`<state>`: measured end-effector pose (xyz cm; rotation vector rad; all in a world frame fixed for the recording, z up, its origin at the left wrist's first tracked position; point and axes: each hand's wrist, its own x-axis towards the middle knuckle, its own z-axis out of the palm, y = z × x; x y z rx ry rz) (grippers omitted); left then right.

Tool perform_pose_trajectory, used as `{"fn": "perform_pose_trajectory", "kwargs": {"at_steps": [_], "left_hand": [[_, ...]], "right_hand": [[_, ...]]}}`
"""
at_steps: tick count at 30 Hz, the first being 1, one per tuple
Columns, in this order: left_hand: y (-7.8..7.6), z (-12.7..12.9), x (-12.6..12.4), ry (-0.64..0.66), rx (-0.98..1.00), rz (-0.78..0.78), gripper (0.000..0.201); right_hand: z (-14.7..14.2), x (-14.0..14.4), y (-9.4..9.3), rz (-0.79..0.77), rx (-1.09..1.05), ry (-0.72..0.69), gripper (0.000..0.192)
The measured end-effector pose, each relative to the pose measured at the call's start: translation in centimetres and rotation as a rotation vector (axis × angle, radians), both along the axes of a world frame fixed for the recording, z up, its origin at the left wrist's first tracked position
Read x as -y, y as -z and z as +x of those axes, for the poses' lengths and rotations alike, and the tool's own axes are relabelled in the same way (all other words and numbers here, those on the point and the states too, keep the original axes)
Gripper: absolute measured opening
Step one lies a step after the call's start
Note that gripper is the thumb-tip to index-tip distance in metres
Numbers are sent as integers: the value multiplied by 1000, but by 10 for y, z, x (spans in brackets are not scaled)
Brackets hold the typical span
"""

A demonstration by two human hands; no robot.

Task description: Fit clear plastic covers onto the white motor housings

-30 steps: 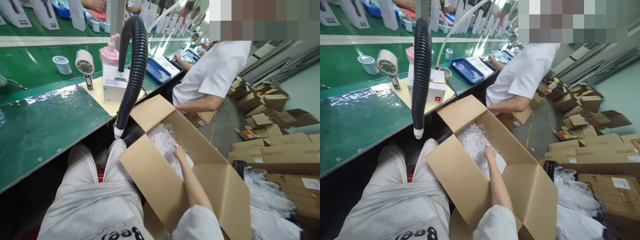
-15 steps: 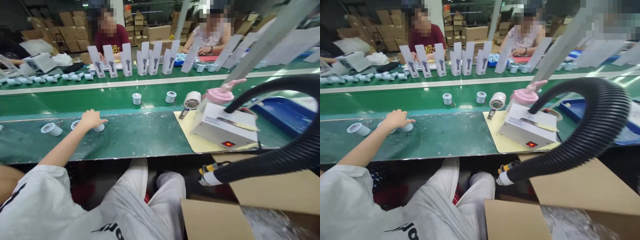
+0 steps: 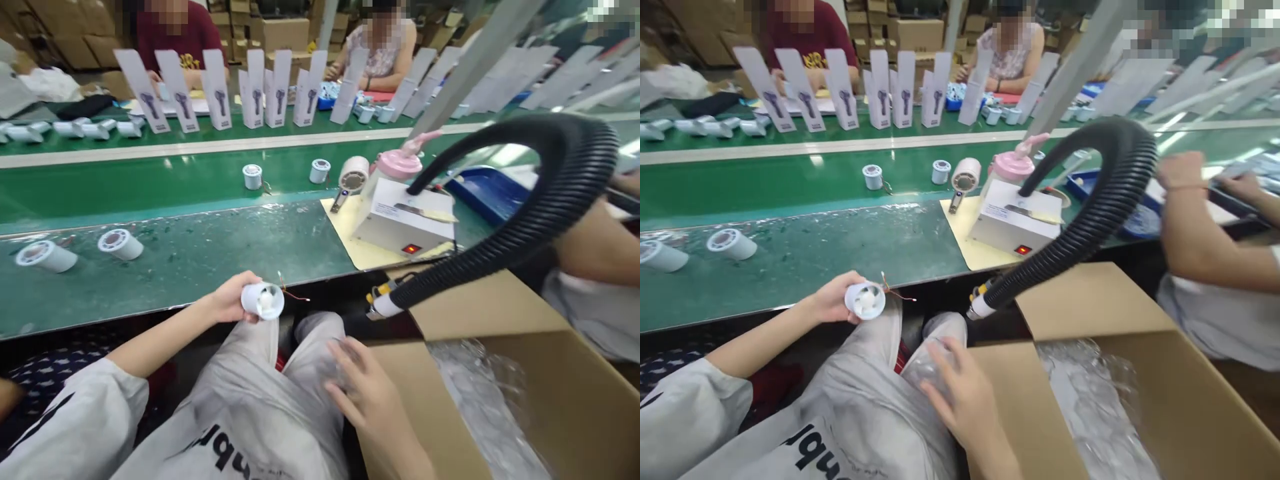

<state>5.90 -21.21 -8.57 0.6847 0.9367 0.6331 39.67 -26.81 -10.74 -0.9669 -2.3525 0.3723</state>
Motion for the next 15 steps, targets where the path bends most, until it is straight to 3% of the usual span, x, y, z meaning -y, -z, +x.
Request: {"fn": "perform_pose_trajectory", "kwargs": {"at_steps": [3, 7, 11, 15], "left_hand": [[10, 46, 6, 233, -32, -28, 52], [-1, 70, 7, 475, -109, 54, 39], [-7, 72, 5, 499, -256, 221, 30], [5, 72, 7, 502, -320, 268, 54]], "right_hand": [[-45, -6, -9, 216, 104, 44, 43], [-49, -13, -11, 182, 249, 154, 39], [-37, -9, -13, 113, 242, 119, 29], [-37, -5, -13, 226, 211, 153, 45]]}}
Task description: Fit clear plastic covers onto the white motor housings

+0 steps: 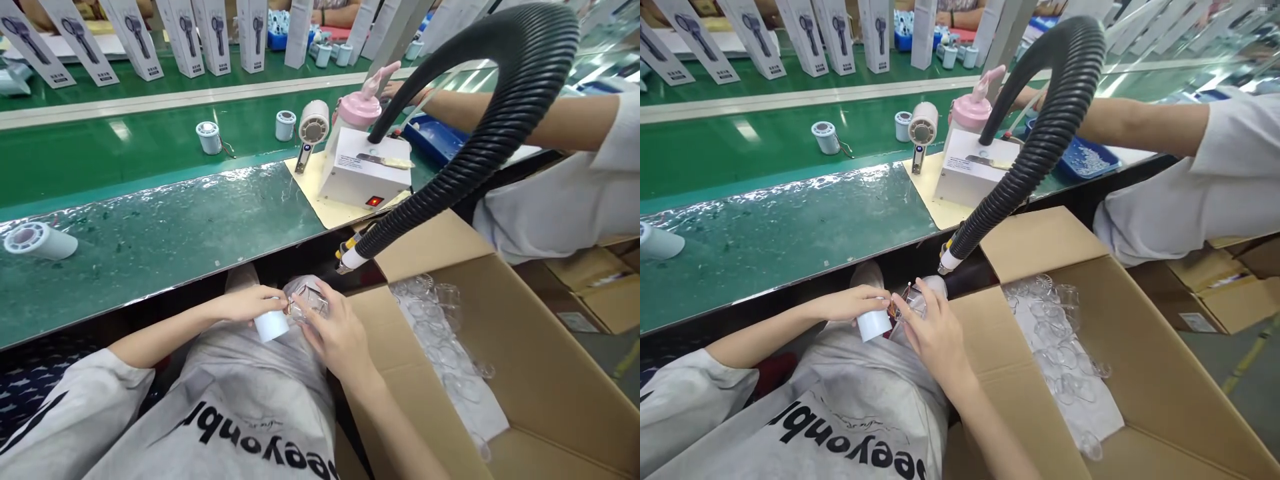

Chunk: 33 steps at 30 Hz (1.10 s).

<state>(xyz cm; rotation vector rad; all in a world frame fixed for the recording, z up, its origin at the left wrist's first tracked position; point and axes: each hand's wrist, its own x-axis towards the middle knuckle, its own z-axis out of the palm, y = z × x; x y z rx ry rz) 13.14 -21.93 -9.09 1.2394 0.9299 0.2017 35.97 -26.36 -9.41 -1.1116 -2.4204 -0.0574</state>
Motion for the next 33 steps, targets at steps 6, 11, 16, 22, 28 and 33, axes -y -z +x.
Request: {"fn": "perform_pose_trajectory", "kwargs": {"at_steps": [6, 11, 16, 22, 28, 33], "left_hand": [[10, 0, 4, 36, 21, 98, 70], [-7, -4, 10, -32, -8, 372, 34], [-5, -4, 17, -142, -11, 617, 51], [19, -7, 17, -36, 28, 697, 60], [14, -7, 17, 14, 119, 574, 65], [10, -2, 25, -191, 189, 196, 69]], "right_hand": [[-1, -7, 12, -238, 34, -90, 30], [5, -10, 10, -682, -289, -151, 5], [1, -5, 1, -838, -591, -69, 26], [3, -5, 1, -940, -795, 37, 39], [9, -10, 10, -1123, -1082, 97, 49], [15, -4, 15, -879, -844, -103, 30]]}}
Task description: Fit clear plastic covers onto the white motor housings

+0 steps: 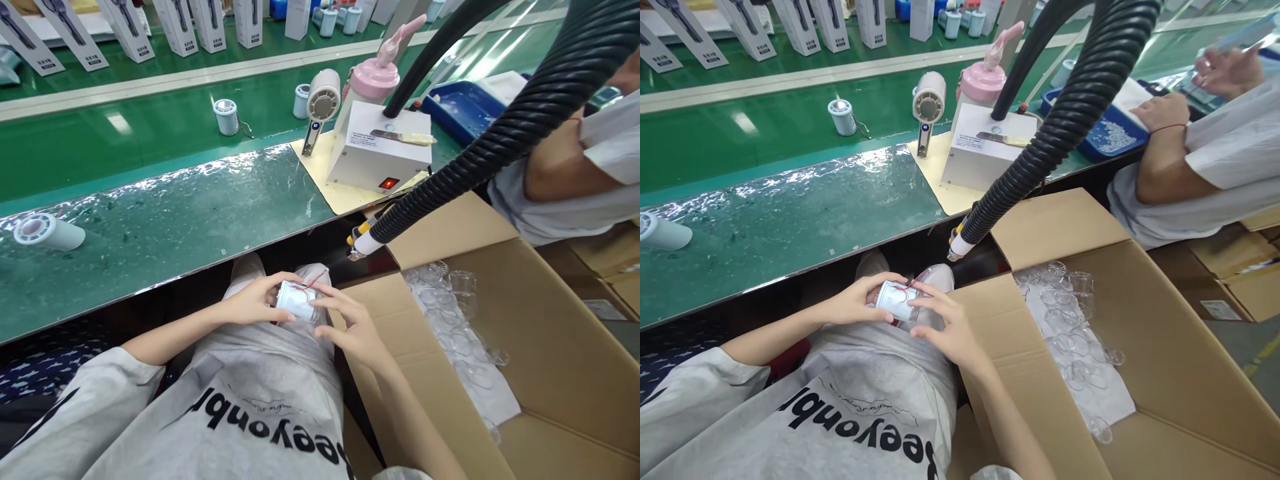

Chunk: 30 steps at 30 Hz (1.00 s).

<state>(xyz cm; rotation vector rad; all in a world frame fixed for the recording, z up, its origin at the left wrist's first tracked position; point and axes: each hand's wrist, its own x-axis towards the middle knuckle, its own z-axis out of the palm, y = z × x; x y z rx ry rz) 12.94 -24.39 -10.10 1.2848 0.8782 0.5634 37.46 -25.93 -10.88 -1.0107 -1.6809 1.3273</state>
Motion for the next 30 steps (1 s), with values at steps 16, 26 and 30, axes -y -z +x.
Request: {"fn": "perform_pose_trajectory", "kwargs": {"at_steps": [16, 26, 30], "left_hand": [[-15, -11, -1, 159, 24, 271, 72], [-14, -15, 2, 175, 23, 455, 73], [-15, -16, 3, 184, 3, 465, 73]], "right_hand": [[1, 16, -14, -116, 19, 8, 42], [-3, 17, -14, -336, -103, -11, 50], [-5, 15, -13, -420, -168, -28, 49]]}}
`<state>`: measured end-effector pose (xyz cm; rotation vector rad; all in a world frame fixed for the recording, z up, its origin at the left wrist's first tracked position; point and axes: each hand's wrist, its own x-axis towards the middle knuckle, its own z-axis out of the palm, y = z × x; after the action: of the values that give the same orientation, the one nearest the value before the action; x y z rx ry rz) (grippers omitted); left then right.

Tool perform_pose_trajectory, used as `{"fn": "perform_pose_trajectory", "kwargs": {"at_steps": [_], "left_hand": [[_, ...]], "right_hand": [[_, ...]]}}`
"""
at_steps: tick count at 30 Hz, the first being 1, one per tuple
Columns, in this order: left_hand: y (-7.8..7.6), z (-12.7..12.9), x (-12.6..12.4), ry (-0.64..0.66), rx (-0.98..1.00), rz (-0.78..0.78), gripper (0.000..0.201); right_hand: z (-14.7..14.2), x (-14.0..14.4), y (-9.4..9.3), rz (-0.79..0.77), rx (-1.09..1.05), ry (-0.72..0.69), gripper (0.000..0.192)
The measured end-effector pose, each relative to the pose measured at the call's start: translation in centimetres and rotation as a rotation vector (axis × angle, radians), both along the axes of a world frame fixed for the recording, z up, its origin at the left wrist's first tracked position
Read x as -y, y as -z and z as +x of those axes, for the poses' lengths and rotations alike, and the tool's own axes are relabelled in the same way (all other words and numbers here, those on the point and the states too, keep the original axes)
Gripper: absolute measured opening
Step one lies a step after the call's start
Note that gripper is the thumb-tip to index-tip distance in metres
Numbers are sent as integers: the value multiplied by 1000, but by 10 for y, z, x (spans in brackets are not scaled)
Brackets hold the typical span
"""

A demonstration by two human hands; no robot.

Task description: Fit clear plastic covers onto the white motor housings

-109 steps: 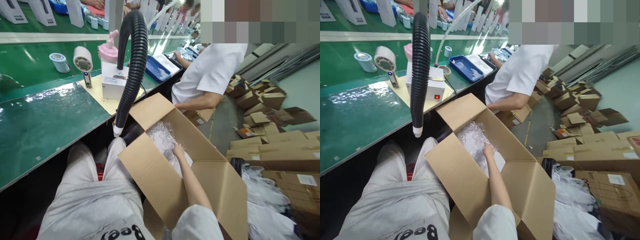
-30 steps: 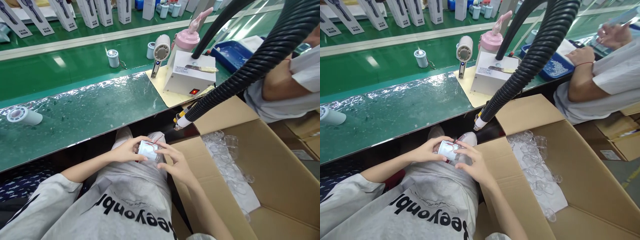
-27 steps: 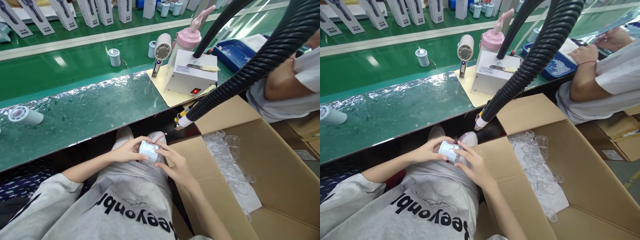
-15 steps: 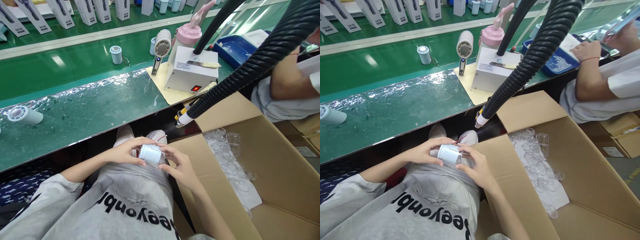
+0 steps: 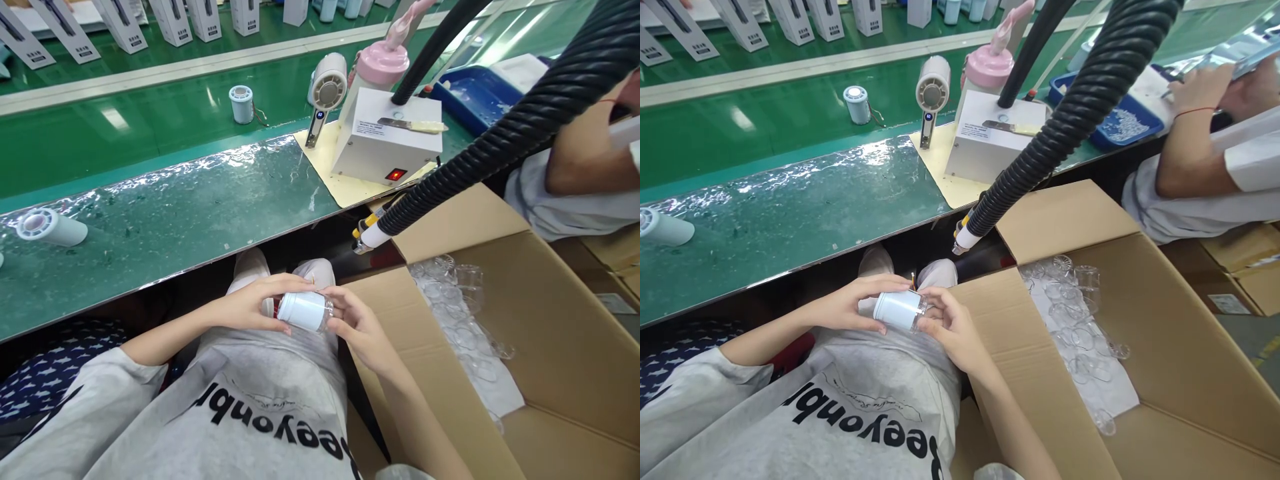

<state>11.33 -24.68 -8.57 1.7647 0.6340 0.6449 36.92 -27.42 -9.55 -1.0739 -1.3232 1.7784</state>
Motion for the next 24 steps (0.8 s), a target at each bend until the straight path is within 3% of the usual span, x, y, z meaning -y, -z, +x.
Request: {"fn": "perform_pose_trajectory", "kwargs": {"at_steps": [8, 15, 24], "left_hand": [[2, -1, 1, -5, -1, 34, 73], [3, 0, 0, 10, 13, 86, 75], [8, 1, -2, 8, 54, 127, 78]], "right_hand": [[-8, -2, 2, -251, -111, 43, 53], [-15, -2, 8, -354, -145, 39, 62], [-20, -4, 7, -539, -202, -84, 71]]}}
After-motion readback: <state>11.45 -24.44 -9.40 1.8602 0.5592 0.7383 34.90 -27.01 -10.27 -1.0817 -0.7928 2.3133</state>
